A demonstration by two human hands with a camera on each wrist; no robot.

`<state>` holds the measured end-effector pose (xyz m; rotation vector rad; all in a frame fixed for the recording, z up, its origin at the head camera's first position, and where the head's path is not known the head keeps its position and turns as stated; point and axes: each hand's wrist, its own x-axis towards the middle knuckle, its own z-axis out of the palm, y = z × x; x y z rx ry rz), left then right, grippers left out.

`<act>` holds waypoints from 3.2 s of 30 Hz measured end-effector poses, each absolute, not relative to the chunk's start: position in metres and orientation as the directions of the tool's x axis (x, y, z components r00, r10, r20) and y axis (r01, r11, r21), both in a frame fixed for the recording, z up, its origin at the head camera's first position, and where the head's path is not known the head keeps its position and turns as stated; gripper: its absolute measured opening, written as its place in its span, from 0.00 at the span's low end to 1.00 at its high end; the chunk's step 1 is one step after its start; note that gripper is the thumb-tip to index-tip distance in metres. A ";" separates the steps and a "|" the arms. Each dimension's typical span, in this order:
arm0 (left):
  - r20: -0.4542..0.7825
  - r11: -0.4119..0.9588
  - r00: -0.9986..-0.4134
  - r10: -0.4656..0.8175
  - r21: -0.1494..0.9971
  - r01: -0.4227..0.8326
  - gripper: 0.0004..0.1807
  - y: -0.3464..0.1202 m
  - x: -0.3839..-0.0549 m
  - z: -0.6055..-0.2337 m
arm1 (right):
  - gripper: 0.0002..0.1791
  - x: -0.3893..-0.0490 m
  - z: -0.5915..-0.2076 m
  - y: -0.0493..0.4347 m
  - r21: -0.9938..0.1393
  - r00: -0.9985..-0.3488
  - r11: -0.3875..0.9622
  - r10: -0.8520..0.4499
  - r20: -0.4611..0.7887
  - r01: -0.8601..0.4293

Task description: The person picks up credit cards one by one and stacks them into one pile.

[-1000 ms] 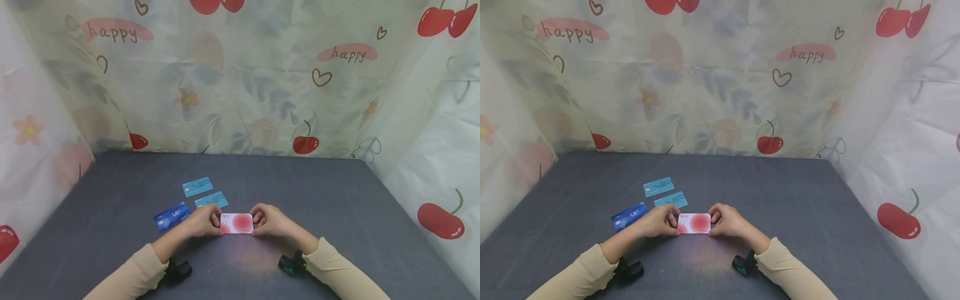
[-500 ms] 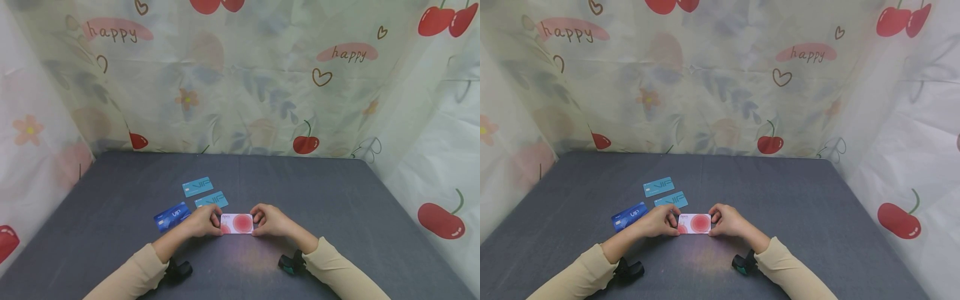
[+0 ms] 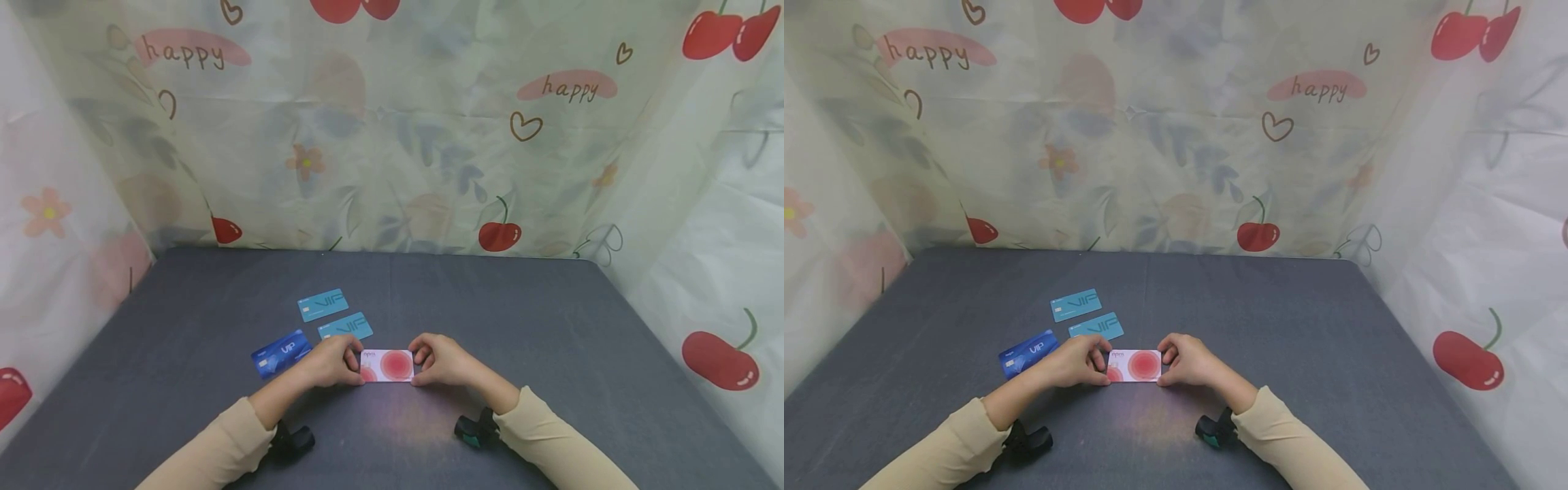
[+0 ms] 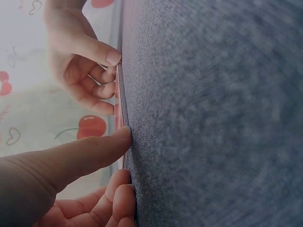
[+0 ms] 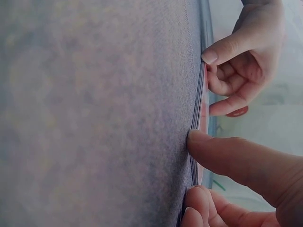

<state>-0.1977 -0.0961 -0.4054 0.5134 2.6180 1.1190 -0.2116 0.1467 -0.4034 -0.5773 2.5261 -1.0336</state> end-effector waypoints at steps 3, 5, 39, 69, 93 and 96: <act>-0.098 0.653 -0.910 0.403 0.728 0.211 0.26 -0.095 -0.198 -0.405 | 0.26 -0.212 -0.404 0.147 -0.720 -0.857 0.654 -0.487 -0.169 -0.230; -0.101 0.658 -0.912 0.398 0.724 0.207 0.26 -0.095 -0.197 -0.405 | 0.26 -0.213 -0.403 0.147 -0.720 -0.858 0.656 -0.484 -0.171 -0.227; -0.135 0.637 -0.909 0.395 0.753 0.165 0.28 -0.101 -0.198 -0.400 | 0.25 -0.222 -0.398 0.152 -0.739 -0.830 0.630 -0.528 -0.180 -0.240; -0.088 0.667 -0.968 0.235 0.739 0.095 0.29 -0.147 -0.211 -0.387 | 0.22 -0.281 -0.385 0.116 -0.756 -0.778 0.572 -0.614 -0.137 -0.318; -0.152 0.742 -0.970 0.192 0.669 0.042 0.32 -0.148 -0.218 -0.395 | 0.23 -0.313 -0.392 0.081 -0.706 -0.743 0.634 -0.628 -0.233 -0.315; -0.165 0.745 -0.967 0.193 0.666 0.035 0.32 -0.147 -0.219 -0.395 | 0.24 -0.316 -0.394 0.078 -0.681 -0.735 0.653 -0.631 -0.247 -0.332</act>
